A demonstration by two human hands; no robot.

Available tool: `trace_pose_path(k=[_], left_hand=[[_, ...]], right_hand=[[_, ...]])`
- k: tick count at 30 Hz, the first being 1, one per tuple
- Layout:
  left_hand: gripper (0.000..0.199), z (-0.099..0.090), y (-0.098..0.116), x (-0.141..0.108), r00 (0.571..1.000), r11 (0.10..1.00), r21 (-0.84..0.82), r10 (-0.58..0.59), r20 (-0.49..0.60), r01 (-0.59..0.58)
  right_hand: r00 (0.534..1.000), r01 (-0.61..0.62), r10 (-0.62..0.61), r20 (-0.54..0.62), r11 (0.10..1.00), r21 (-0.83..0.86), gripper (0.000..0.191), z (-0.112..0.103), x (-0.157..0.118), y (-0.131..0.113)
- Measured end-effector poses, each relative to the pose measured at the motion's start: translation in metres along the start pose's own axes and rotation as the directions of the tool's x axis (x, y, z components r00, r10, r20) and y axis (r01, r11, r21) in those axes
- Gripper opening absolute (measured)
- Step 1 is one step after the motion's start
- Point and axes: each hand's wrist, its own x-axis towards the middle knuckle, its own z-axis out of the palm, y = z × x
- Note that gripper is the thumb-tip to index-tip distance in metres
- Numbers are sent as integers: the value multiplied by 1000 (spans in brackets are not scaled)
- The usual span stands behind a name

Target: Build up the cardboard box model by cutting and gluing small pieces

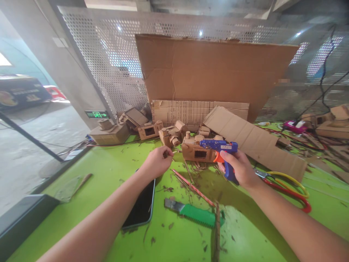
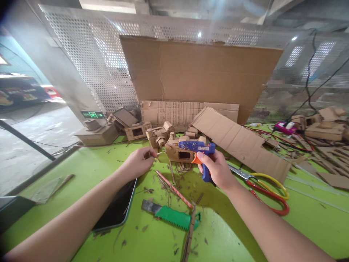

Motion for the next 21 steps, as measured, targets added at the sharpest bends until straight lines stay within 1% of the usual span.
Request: trace_pose_path(k=[5,8,10,17,21], left_hand=[[20,1,0,1,1000,1000,3,5,18,-5],[33,0,1,1,1000,1000,7,11,27,-11],[37,-2,2,0,1000,1000,6,15,28,-15],[26,-3,1,0,1000,1000,15,17,-10,-17],[30,-6,3,0,999,1000,-5,-18,-32,18]], right_hand=[[1000,1,-1,0,1000,-6,37,0,0,0],[1000,5,-5,11,1000,-4,37,-1,1,1],[1000,15,-15,13,1000,-4,38,0,1,2],[1000,22,-22,21,1000,-15,39,1,1,0],[999,28,-27,29,1000,-15,38,1,1,0]])
